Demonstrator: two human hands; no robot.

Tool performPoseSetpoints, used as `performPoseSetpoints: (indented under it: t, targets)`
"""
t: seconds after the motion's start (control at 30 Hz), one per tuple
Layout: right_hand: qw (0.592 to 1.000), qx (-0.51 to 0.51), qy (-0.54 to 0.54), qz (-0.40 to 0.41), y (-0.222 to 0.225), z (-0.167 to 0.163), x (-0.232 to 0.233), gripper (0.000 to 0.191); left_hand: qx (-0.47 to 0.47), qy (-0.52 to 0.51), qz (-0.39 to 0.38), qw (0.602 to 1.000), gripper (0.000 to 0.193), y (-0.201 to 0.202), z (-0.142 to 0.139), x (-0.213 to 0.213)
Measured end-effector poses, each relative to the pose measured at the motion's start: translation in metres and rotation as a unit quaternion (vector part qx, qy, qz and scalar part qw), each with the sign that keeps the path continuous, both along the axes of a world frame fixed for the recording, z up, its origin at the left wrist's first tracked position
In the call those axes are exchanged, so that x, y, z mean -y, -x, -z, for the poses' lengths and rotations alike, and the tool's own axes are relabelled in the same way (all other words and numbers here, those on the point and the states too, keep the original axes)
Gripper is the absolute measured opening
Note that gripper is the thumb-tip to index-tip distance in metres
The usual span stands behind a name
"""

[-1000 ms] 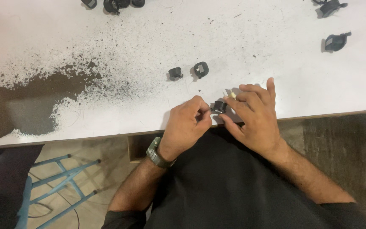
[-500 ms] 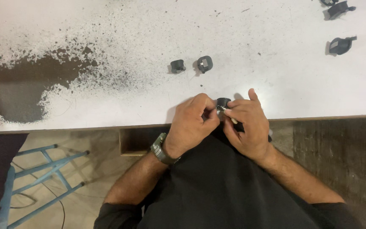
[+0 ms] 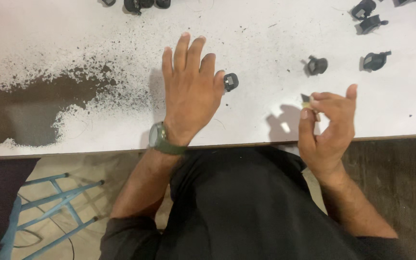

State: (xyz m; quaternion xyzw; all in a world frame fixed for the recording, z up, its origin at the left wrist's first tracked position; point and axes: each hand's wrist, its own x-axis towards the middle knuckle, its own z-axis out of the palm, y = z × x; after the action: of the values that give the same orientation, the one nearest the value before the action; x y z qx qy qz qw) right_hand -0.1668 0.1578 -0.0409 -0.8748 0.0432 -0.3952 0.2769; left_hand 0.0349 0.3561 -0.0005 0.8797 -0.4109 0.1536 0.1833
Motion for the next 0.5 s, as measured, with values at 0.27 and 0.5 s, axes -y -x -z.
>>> performPoseSetpoints:
  t: [0.27, 0.5]
  targets:
    - [0.997, -0.074, 0.021, -0.033, -0.005, -0.001, -0.012, 0.030, -0.056, 0.013, 0.108, 0.992, 0.033, 0.032, 0.016, 0.008]
    - [0.983, -0.166, 0.041, -0.072, -0.018, -0.008, -0.024, 0.039, -0.153, 0.089, 0.211, 0.961, 0.032, 0.061, 0.029, -0.006]
